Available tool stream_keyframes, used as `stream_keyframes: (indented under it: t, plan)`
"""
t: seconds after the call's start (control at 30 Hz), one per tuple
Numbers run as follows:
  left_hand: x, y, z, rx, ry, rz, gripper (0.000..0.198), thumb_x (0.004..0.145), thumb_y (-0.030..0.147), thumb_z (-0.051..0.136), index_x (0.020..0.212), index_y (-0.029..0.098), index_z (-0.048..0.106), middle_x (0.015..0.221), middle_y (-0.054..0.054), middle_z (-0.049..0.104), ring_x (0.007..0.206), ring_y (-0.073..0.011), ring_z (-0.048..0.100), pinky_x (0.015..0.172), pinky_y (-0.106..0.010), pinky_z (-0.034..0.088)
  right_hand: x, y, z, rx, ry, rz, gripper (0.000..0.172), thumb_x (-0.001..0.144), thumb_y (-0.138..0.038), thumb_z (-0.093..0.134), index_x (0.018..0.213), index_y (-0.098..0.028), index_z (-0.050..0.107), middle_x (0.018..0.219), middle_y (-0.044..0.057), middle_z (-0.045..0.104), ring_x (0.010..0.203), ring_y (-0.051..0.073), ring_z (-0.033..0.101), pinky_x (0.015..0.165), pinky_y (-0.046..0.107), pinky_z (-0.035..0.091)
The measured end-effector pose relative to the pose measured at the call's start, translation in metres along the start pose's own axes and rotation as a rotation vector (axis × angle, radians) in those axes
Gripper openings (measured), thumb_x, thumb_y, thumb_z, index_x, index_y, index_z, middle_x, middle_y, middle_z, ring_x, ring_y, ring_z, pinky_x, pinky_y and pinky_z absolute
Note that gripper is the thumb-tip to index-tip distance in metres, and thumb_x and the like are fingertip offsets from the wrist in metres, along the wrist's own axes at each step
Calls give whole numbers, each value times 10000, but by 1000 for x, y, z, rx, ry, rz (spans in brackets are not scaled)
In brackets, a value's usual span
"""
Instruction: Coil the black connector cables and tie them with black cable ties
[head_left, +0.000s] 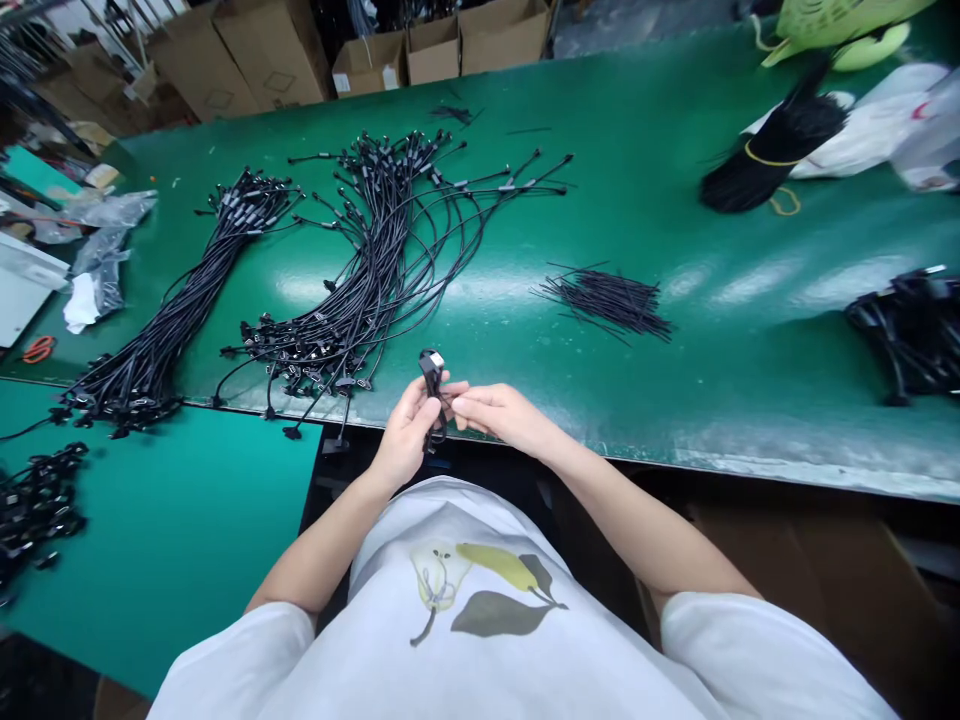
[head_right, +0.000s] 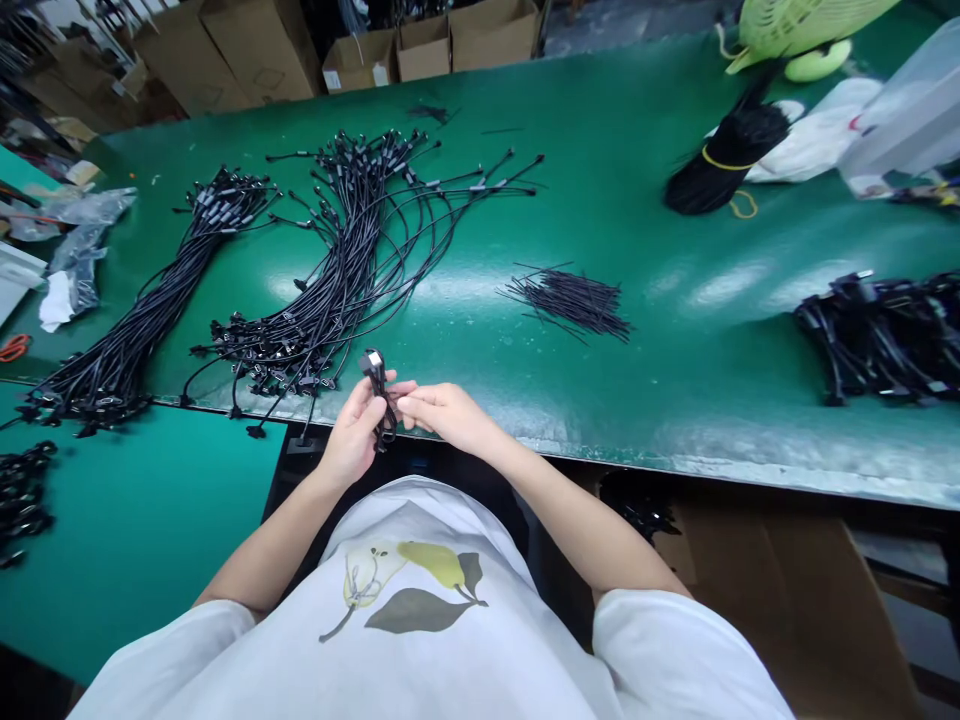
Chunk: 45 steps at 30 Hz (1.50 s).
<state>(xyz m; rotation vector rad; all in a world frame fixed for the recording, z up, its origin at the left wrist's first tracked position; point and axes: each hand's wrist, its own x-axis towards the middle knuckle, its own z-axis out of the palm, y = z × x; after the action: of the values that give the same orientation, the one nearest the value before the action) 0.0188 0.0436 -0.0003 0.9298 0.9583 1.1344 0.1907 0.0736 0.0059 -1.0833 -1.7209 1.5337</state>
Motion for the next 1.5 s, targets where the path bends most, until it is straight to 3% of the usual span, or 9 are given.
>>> stream_keyframes:
  t: [0.13,0.3,0.53,0.7,0.87,1.1,1.2,1.33,1.5]
  plan:
    - [7,12,3,-87,-20,-145,511,814,332,714,1280,217,539,795,16,598,633,-78,584,620,-204,495,-1,-15,-24,-508,414,-471,288,958,-365,455,1137,-197,606,1110,104,621,963,199,574,816,333,475]
    - [8,18,16,-173,-84,-296,394,827,490,660,1040,162,622,719,28,463,511,-35,377,402,-136,308,19,-21,-38,-896,184,-785,304,1004,-229,334,1082,-184,625,1066,101,644,1019,199,550,879,368,441]
    - [8,12,27,-72,-67,-309,322,817,445,677,801,137,582,731,10,471,551,-44,407,434,-145,344,17,-30,-35,-991,177,-576,388,997,-419,365,741,-212,571,826,75,597,796,198,515,767,382,396]
    - [11,13,39,-132,-114,-334,308,789,420,714,897,168,573,772,29,484,492,-10,353,403,-126,276,27,-24,-27,-872,507,-368,262,992,-309,377,940,-155,582,1134,138,585,859,200,558,676,323,405]
    - [12,2,41,-61,-126,-376,351,797,452,696,975,175,572,743,53,471,425,14,246,372,-120,176,40,-7,-32,-732,356,-126,203,963,-244,405,1032,-195,590,966,57,624,771,174,565,605,272,352]
    - [11,-20,43,-97,-86,-588,524,796,651,590,768,129,566,518,103,261,390,-15,175,348,-135,151,40,11,-33,-334,417,-253,220,962,-253,367,1008,-176,568,858,26,620,705,135,536,719,268,394]
    - [17,-22,48,-128,36,-546,537,788,673,580,667,160,481,490,119,186,376,-17,123,335,-137,121,31,17,-33,-100,426,-248,267,955,-381,435,1113,-192,536,890,23,608,748,133,552,742,267,434]
    - [30,-17,54,-147,107,-429,500,805,640,589,690,166,475,495,115,216,376,-21,153,342,-132,154,7,33,-29,131,643,-145,402,949,-477,439,1246,-210,479,1173,97,577,1005,168,580,847,308,467]
    - [38,-33,68,1,83,-289,459,786,615,631,770,159,576,538,67,430,430,-40,360,416,-148,326,-20,42,-13,180,443,-36,369,942,-482,444,1159,-205,556,1112,91,626,1026,188,599,859,331,488]
